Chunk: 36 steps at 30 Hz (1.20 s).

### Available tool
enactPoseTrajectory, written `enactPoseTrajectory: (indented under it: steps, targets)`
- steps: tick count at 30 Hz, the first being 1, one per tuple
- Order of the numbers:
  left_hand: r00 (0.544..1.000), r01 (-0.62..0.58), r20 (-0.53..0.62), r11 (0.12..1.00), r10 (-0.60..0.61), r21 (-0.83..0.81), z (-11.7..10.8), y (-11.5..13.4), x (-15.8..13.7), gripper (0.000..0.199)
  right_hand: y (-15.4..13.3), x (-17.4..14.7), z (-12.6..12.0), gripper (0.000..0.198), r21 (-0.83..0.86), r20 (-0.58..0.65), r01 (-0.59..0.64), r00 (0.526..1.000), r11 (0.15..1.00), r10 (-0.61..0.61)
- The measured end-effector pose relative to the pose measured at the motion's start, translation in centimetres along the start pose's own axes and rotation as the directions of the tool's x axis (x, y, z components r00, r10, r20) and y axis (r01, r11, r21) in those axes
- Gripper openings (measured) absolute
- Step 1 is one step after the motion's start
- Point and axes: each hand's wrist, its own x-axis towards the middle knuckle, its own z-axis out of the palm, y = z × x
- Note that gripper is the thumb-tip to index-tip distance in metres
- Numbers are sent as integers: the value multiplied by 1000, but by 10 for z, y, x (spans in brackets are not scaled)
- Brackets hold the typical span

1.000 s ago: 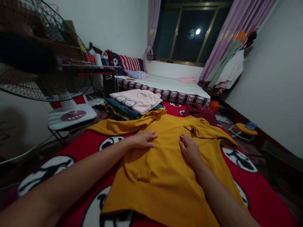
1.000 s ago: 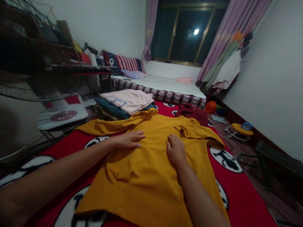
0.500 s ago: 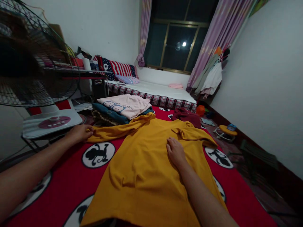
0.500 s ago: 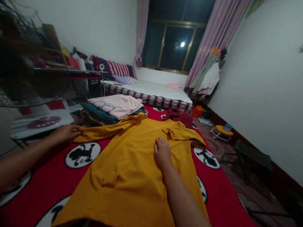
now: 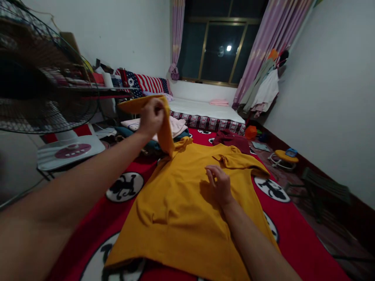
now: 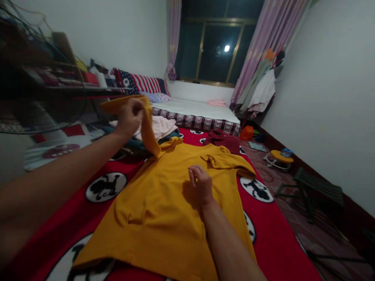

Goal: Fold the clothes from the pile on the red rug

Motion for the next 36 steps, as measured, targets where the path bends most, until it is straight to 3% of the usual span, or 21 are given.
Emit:
enactPoseTrajectory:
  steps: [1, 2, 3, 4, 6, 7, 8, 9, 12, 14, 15, 17, 20, 23, 25, 27, 32, 36]
  targets:
    - [995, -66, 77, 996, 70, -60, 21, 28, 0, 13, -5, -2, -2, 30, -14, 72, 48, 996, 999, -47]
    - [958, -152, 209, 966, 195, -207, 40, 53, -5, 23, -9, -3, -4, 29, -33, 159, 96, 983, 995, -90]
    - [887, -209, 326, 913, 328, -350, 55, 74, -14, 38, -12, -5, -6, 29, -56, 247, 141, 961, 988, -123]
    - [775, -248, 432, 851, 462, -463, 67, 89, -27, 53, -14, -6, -7, 29, -84, 319, 175, 938, 981, -139]
    - [600, -252, 553, 793, 578, -555, 76, 100, -58, 69, -14, -7, -6, 29, -136, 387, 206, 911, 969, -139]
    - [546, -254, 602, 800, 583, -544, 75, 96, -73, 72, -13, -7, -6, 29, -151, 385, 207, 913, 967, -135]
    - [524, -259, 648, 828, 553, -497, 70, 86, -88, 72, -12, -7, -4, 29, -157, 372, 202, 919, 967, -132]
    - [526, -266, 690, 867, 497, -422, 62, 71, -100, 70, -11, -7, -3, 29, -154, 356, 198, 925, 968, -133]
    - [623, -245, 749, 965, 227, -89, 28, 18, -125, 63, -7, -5, 2, 27, -123, 320, 188, 937, 974, -141]
    - [685, -181, 728, 972, 13, 152, 1, -12, -134, 60, -6, -3, 6, 24, -127, 294, 165, 948, 978, -122]
    - [694, -151, 716, 957, -75, 247, -12, -23, -138, 59, -5, -3, 8, 23, -145, 279, 152, 954, 978, -107]
    - [671, -94, 706, 918, -227, 385, -36, -37, -145, 56, -4, -2, 10, 21, -211, 259, 129, 963, 969, -72]
    - [577, -21, 731, 888, -365, 459, -62, -42, -154, 42, -5, -2, 13, 20, -313, 253, 117, 967, 943, -36]
    - [488, 54, 768, 892, -415, 448, -73, -39, -161, 33, -6, -2, 13, 21, -403, 197, 74, 980, 912, 8]
    - [471, 78, 773, 893, -425, 443, -75, -36, -162, 29, -5, -1, 13, 27, -459, 108, -10, 992, 889, 68]
    - [493, 81, 765, 898, -414, 433, -73, -34, -162, 27, -1, 2, 11, 36, -492, 22, -104, 991, 864, 132]
    - [620, 75, 709, 925, -336, 372, -51, -35, -156, 45, 21, 8, 6, 52, -547, -41, -268, 955, 793, 294]
    - [653, 94, 657, 901, -377, 424, -29, -41, -153, 48, 37, 8, 2, 32, -521, 5, -261, 951, 813, 308]
